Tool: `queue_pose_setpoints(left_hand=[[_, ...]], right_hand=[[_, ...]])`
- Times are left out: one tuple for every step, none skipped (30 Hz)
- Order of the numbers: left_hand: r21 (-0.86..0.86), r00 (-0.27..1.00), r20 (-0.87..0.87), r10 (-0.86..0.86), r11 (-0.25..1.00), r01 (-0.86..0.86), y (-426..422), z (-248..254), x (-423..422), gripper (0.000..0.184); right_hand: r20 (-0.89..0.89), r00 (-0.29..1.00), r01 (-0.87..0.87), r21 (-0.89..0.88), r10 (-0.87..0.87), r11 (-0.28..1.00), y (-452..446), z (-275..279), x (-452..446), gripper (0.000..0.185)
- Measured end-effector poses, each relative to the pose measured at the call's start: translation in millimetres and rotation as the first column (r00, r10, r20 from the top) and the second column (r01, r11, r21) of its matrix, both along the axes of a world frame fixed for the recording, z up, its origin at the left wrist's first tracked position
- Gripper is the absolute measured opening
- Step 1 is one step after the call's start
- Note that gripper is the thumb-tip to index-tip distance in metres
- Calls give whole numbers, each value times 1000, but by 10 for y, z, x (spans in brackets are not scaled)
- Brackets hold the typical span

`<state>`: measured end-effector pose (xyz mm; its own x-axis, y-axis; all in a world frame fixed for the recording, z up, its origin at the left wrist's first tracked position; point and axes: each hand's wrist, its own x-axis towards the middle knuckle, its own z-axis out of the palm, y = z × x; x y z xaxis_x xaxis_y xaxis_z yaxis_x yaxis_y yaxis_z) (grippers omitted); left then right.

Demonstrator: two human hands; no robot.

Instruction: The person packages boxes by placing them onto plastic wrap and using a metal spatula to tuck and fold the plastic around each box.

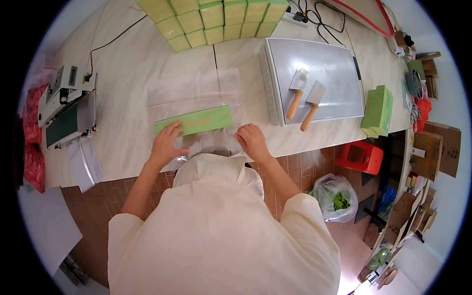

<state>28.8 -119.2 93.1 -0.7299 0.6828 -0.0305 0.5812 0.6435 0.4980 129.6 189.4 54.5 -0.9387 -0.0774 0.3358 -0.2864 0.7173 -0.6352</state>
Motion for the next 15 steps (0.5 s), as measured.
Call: queue_pose_setpoints(left_hand=[[-47,1000,6,-12,999,13,3,7,10,70],[-47,1000,4,-8,999,9,5,5,20,70],[-57,1000,-5,-22,998,22,7,-4,28,74],[-66,999,-14,-36,997,35,12,-9,34,79],[-66,999,-16,-31,997,30,21,-12,48,79],[-74,999,-25,-25,997,23,38,-10,67,80],[-81,999,-34,-19,997,16,56,-12,86,82],[-83,999,-35,-18,996,15,75,-29,109,82],[-102,999,-46,9,995,-13,102,-58,137,82],[-120,998,-59,35,992,-42,138,-86,167,81],[-120,998,-60,36,992,-43,192,-115,208,81],[-141,992,-102,75,986,-89,259,-136,257,78],[-160,983,-145,114,978,-137,306,-155,289,75],[-158,983,-145,116,978,-139,333,-170,303,75],[-169,979,-162,126,974,-153,358,-181,312,74]], right_hand=[[-2,1000,-3,0,3,1000,13,24,-29,15],[-6,1000,10,-21,-10,1000,27,50,-58,15],[-9,1000,22,-41,-22,999,34,70,-81,15],[-12,1000,17,-40,-17,999,35,82,-100,15],[-22,998,56,-65,-58,996,34,90,-115,15],[-30,995,97,-90,-100,991,27,100,-126,15],[-31,995,94,-91,-97,991,17,111,-138,15],[-29,995,95,-81,-98,992,6,126,-149,15],[-26,995,97,-71,-99,993,-3,132,-154,15],[-26,995,97,-71,-99,993,-7,123,-156,15],[-16,994,104,-78,-105,992,-10,107,-156,14],[-4,994,110,-86,-111,990,-13,91,-153,14],[-5,994,108,-85,-109,991,-19,77,-153,14],[-22,990,136,0,-136,991,-32,62,-154,16],[-42,986,166,85,-163,982,-44,52,-156,18]])
